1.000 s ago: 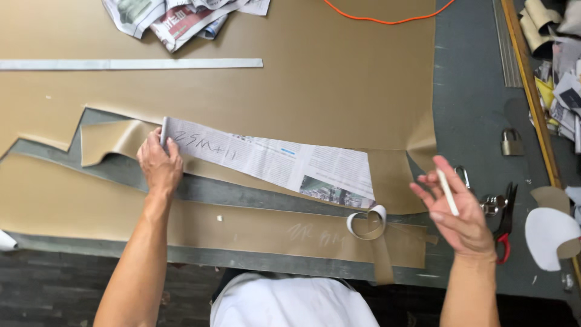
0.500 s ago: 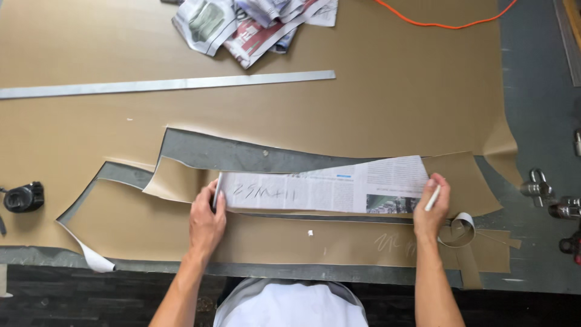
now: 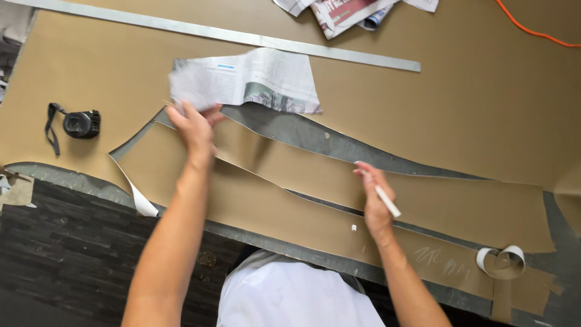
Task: The person measures and marks a large sheet of brown material using a ruler, a tape measure, and a white marker. They use a newspaper strip and a padlock as weights to hold the ruler in place while drawing straight lines.
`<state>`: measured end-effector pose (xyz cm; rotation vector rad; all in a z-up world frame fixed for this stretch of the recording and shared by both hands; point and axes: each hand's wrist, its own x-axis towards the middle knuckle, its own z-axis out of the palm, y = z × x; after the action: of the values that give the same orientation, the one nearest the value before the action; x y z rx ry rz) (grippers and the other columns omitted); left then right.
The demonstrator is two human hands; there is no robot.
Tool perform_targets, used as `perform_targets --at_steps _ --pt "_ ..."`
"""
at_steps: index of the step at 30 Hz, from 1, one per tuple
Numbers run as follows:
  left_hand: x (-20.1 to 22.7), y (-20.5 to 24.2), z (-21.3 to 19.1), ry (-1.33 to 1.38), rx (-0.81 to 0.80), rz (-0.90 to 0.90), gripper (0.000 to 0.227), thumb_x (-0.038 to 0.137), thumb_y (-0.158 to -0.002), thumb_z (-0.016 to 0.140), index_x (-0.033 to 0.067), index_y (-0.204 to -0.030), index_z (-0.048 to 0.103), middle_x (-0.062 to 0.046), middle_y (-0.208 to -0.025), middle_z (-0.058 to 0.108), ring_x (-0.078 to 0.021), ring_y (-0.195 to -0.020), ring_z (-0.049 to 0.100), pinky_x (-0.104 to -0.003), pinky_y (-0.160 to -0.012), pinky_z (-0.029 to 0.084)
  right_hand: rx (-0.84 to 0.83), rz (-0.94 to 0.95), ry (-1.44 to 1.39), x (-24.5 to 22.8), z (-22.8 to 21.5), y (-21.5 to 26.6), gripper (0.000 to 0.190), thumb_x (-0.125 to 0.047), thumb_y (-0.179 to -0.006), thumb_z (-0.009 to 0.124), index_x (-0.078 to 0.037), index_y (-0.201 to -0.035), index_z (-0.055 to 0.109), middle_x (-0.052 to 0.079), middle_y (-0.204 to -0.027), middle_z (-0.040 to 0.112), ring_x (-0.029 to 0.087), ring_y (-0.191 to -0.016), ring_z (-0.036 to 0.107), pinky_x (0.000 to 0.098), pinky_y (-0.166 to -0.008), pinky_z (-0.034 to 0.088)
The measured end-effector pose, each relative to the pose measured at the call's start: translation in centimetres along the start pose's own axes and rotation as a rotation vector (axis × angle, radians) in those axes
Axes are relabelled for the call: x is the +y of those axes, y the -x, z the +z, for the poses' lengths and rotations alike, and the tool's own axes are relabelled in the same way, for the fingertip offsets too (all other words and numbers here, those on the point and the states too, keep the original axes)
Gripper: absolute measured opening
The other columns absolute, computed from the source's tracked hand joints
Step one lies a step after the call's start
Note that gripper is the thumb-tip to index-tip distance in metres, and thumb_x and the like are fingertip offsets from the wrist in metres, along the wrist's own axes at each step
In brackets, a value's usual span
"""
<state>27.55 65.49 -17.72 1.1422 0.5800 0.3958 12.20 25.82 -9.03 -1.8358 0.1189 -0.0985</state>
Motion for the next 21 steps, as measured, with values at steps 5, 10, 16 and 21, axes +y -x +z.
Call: perform_targets --at_steps 5,10,16,21 --pt "-3.6 5.7 -2.1 -0.184 -0.102 0.146 0.021 0.023 -0.114 0.041 0.0025 -0.117 0.037 -0.017 -0.1 0.066 -0.0226 -0.08 0.077 -0.033 -0.07 0.064 -0.023 0.07 -0.003 1.6 0.8 1.2 0.034 -0.019 -0.108 0.051 -0.001 -0.131 0.07 0.01 -0.115 0.074 0.014 -0.097 0.056 0.0263 -0.089 0.042" --pt "-1.1 6.6 -0.4 -0.221 -0.184 0.151 0.019 0.021 -0.114 0.042 0.0019 -0.117 0.039 -0.016 -0.099 0.069 -0.0216 -0.082 0.077 -0.03 -0.074 0.063 0.02 0.07 0.058 0.7 -1.3 -0.7 0.028 -0.017 -0.109 0.056 -0.001 -0.125 0.071 0.008 -0.112 0.076 0.011 -0.106 0.066 0.025 -0.097 0.047" --pt "-2.0 13.7 4.2 -0.251 -0.455 -0.08 0.02 0.019 -0.108 0.044 0.0009 -0.114 0.041 -0.018 -0.102 0.069 -0.0216 -0.087 0.079 -0.03 -0.069 0.064 -0.215 0.012 0.156 -1.7 6.3 -0.7 0.02 -0.009 -0.095 0.069 -0.002 -0.114 0.068 0.007 -0.101 0.075 0.011 -0.09 0.07 0.0254 -0.078 0.057" --pt "-2.0 13.5 4.6 -0.279 -0.478 -0.104 0.019 0.019 -0.109 0.043 0.0006 -0.111 0.043 -0.018 -0.102 0.074 -0.023 -0.089 0.08 -0.031 -0.07 0.066 -0.225 -0.278 0.341 -4.1 9.9 -1.0 0.018 -0.005 -0.091 0.073 -0.002 -0.109 0.07 0.011 -0.095 0.071 0.02 -0.08 0.07 0.0307 -0.072 0.057"
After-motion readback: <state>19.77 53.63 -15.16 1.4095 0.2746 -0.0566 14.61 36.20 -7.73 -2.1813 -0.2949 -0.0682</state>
